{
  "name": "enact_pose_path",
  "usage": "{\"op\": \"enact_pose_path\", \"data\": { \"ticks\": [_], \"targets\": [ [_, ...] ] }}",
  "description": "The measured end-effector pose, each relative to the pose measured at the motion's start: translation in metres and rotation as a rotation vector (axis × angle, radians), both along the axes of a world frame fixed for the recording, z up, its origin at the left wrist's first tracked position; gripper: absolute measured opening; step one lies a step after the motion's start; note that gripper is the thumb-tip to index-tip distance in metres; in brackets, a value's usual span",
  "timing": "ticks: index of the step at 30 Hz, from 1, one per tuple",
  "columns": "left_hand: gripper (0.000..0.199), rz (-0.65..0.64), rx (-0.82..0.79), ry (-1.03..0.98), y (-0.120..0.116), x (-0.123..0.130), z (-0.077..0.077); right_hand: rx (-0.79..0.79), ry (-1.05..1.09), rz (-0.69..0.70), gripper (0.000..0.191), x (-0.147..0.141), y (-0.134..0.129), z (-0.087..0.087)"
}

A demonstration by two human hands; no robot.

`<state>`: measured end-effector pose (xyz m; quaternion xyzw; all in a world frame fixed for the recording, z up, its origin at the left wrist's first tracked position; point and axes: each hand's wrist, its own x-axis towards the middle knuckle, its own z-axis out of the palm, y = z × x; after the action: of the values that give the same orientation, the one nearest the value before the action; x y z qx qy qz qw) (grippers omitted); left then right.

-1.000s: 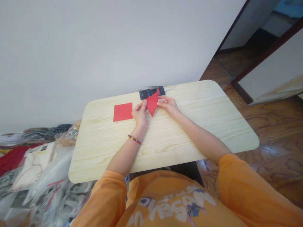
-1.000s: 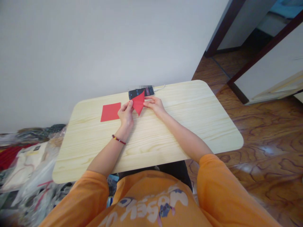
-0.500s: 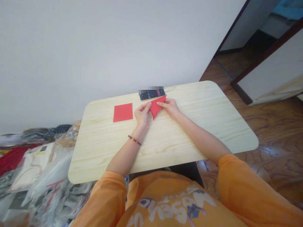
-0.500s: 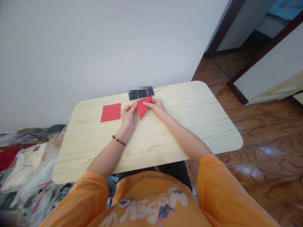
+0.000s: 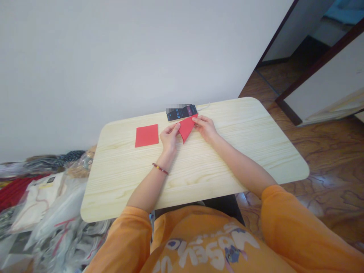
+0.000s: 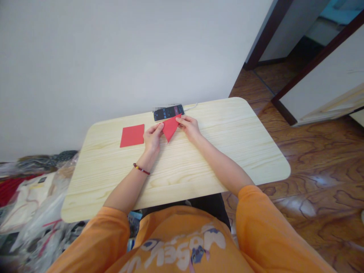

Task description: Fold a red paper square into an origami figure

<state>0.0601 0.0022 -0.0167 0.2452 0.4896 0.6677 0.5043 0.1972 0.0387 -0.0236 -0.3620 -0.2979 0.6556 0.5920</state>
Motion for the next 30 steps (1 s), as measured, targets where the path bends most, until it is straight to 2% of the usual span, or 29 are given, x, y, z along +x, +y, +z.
{"op": "enact_pose_path", "data": {
  "ticks": [9, 18, 30],
  "targets": [
    [0.022, -0.002, 0.001, 0.03, 0.001, -0.002, 0.001, -0.014, -0.012, -0.07, 0.027, 0.005, 0.007, -0.001],
    [0.016, -0.002, -0.021, 0.021, 0.0, 0.0, 0.007, -0.002, -0.061, -0.07, 0.026, 0.009, 0.011, 0.0],
    [0.018, 0.016, 0.031, 0.145, 0.0, 0.004, -0.002, -0.03, -0.029, -0.115, 0.02, 0.009, 0.009, 0.004]
  ]
}}
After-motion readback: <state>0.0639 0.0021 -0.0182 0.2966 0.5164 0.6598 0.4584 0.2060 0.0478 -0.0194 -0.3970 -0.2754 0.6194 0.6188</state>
